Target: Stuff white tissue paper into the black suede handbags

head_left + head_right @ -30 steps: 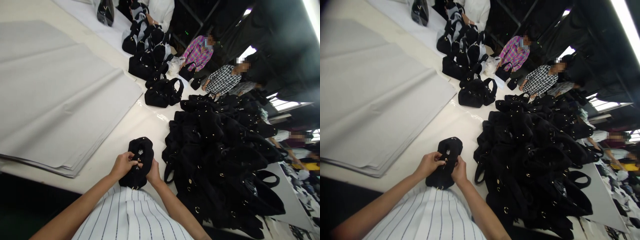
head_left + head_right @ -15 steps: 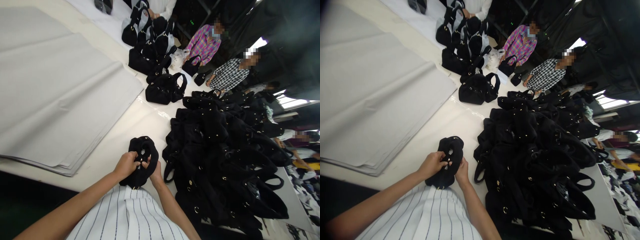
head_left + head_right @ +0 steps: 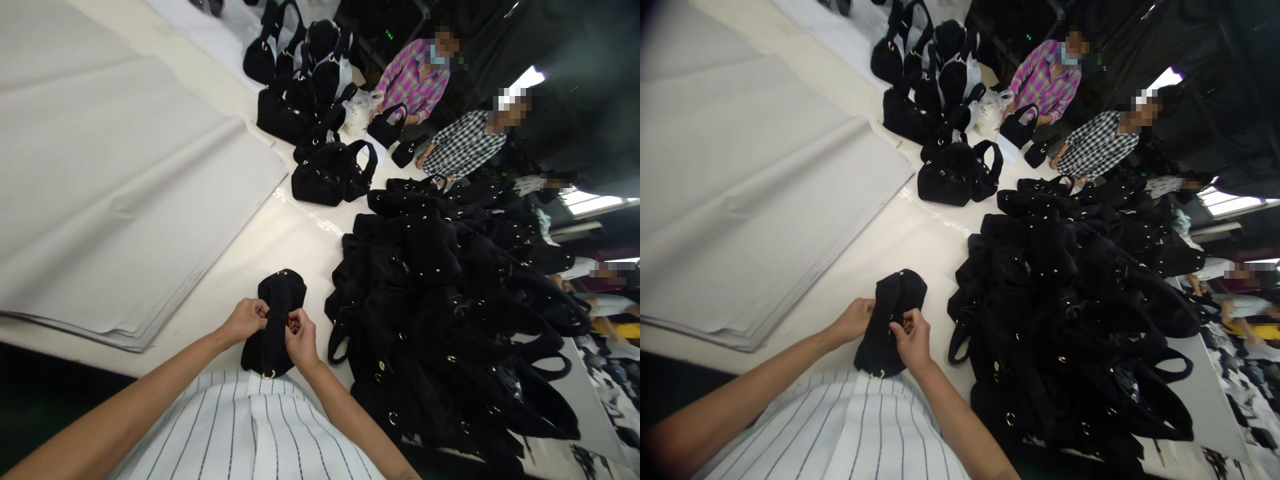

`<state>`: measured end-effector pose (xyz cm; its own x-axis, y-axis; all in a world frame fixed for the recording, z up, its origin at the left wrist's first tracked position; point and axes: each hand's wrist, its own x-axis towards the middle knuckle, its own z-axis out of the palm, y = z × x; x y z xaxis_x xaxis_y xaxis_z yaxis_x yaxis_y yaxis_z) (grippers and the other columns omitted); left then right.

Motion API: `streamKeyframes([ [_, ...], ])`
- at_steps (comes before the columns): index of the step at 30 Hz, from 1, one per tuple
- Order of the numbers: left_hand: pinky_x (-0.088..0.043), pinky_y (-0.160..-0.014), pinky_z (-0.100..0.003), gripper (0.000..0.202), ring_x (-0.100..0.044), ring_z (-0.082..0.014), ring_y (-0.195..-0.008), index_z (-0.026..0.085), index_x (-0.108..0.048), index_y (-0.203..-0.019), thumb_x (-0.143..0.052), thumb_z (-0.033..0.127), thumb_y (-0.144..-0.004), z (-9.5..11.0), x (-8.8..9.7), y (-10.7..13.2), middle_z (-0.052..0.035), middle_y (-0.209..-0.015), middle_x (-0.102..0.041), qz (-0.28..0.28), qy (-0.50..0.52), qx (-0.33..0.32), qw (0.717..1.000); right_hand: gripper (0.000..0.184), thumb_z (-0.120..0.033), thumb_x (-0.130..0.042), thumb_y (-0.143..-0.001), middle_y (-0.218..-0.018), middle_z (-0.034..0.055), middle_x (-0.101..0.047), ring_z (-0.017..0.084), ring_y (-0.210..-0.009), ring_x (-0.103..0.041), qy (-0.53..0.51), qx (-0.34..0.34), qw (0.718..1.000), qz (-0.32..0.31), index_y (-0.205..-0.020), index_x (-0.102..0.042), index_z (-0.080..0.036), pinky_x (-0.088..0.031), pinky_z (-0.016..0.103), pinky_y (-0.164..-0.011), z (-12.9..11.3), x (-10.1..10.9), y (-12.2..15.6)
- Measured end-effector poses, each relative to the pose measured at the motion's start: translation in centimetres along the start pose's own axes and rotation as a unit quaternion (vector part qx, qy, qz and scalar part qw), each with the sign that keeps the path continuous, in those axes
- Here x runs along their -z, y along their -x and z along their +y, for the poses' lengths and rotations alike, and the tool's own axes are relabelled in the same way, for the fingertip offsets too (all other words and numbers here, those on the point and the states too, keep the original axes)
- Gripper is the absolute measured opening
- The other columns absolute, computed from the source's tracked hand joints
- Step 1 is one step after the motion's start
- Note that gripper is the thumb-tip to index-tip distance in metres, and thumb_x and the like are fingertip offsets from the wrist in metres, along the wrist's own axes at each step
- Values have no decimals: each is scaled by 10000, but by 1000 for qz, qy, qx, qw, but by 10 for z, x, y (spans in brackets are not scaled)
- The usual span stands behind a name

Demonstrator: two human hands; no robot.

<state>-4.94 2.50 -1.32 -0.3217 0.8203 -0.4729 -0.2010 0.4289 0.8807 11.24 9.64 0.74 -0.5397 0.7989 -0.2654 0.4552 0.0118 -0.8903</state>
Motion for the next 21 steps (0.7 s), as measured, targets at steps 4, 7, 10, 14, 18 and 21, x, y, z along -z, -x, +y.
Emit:
streamKeyframes([
  [4,-404,-502,-258,237,-518,-150,-531,154,-620,-607,-756,341,-555,6,1,-1,17,-524,-559,-40,28,24,999,189,-266,-697,-746,-651,-63,-468,105,-572,-409,-7,-3,1000,19,-812,-536,-195,-362,239,-550,3,-1,-1],
  [7,-407,-494,-250,266,-499,-140,-529,164,-584,-571,-789,330,-543,16,7,1,25,-522,-551,-67,23,40,997,219,-267,-728,-716,-617,-76,-438,105,-565,-406,-32,-19,998,43,-789,-533,-201,-350,236,-546,1,-6,-1],
  [10,-403,-495,-241,293,-497,-139,-552,161,-585,-572,-831,313,-523,23,12,1,22,-543,-562,-86,3,53,995,258,-284,-763,-674,-588,-88,-434,98,-543,-404,-99,-62,992,57,-782,-545,-197,-337,231,-533,0,-7,-3],
  [14,-467,-560,-266,324,-566,-176,-636,146,-652,-660,-855,369,-541,23,11,-4,-24,-665,-659,-103,-16,70,992,278,-308,-776,-654,-599,-87,-474,80,-530,-401,-201,-100,972,63,-801,-578,-180,-326,223,-538,7,-2,-3],
  [18,-493,-576,-285,372,-591,-186,-635,134,-693,-750,-871,380,-535,22,5,-8,-48,-715,-701,-95,-26,99,990,280,-328,-772,-667,-616,-81,-500,75,-541,-432,-264,-99,957,69,-823,-599,-174,-365,219,-567,20,3,-2],
  [21,-505,-569,-297,393,-603,-190,-626,128,-702,-781,-880,358,-518,24,0,-10,-52,-716,-707,-79,-42,109,990,270,-333,-755,-696,-625,-76,-520,78,-553,-467,-298,-94,947,68,-846,-596,-175,-403,224,-594,30,4,-2],
])
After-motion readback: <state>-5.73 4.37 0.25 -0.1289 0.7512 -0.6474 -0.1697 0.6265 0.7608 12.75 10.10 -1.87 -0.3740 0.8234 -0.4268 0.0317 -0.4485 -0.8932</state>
